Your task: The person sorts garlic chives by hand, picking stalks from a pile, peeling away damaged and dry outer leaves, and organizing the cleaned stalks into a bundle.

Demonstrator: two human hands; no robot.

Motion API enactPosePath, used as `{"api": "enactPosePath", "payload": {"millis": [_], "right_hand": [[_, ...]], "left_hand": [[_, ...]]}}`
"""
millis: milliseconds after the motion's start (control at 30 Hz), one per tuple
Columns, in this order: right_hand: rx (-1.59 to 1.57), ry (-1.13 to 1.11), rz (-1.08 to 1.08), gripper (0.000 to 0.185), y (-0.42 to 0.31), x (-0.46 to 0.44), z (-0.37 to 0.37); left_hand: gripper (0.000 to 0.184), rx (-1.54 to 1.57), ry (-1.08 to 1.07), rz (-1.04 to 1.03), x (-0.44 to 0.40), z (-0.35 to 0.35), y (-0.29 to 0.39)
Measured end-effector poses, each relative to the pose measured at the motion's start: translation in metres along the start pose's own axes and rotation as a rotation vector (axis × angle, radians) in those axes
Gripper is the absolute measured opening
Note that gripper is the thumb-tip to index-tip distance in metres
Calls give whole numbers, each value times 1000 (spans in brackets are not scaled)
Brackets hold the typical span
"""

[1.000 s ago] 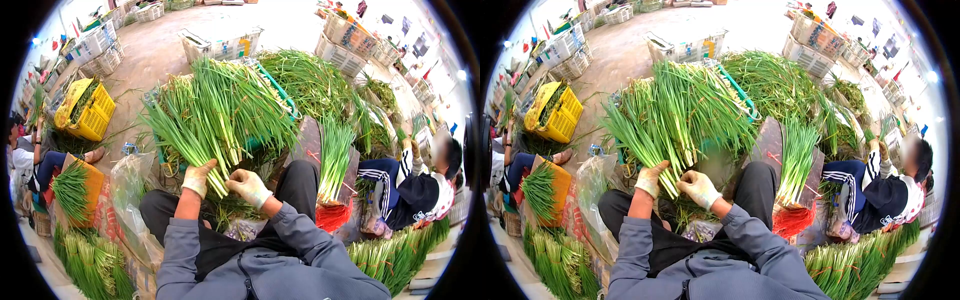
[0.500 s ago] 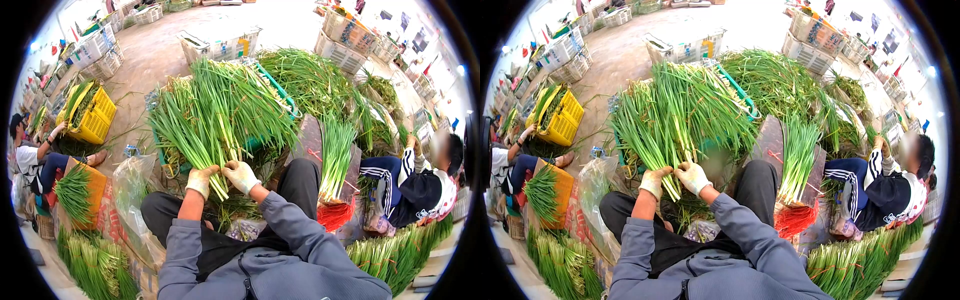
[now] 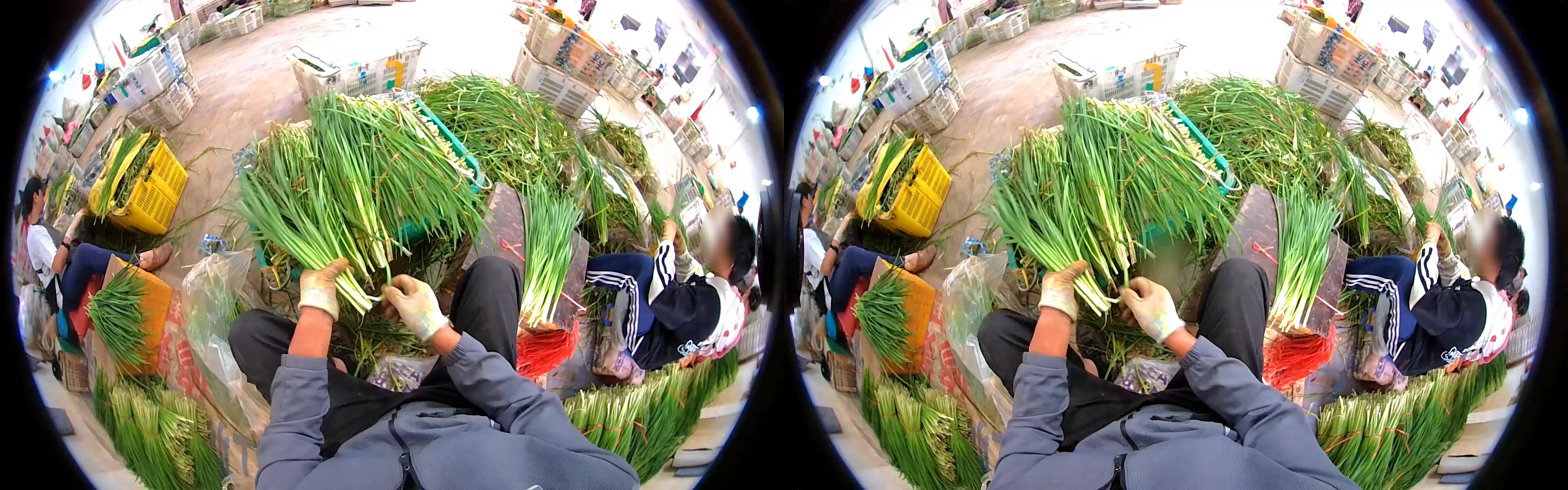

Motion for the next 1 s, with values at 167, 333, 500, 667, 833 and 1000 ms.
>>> {"api": "enactPosePath", "payload": {"millis": [167,333,500,667,833,1000], "right_hand": [[1378,-656,38,23,119,14,29],[1047,-176,304,24,54,-2,31],[937,79,550,25,-34,-46,-16],[1048,146,548,24,-35,-91,-37],[95,-21,77,27,-36,-79,-8],[588,100,517,29,-24,-80,-2]], "left_hand": [[28,339,-180,43,30,-6,37],[68,727,-814,-205,68,-5,92],[71,695,-669,-208,65,0,97],[65,566,-605,-174,47,5,84],[52,379,-350,23,17,27,56],[36,106,-166,39,-2,17,26]]}}
Point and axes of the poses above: each hand's wrist, its own x-axis away from the middle knuckle, its own z-axis out of the back of the hand, y = z × x, the point moved 5 cm from there along -x, towards the middle knuckle, and after that the axes turned 1 degree about y, right-handed, at the moved point
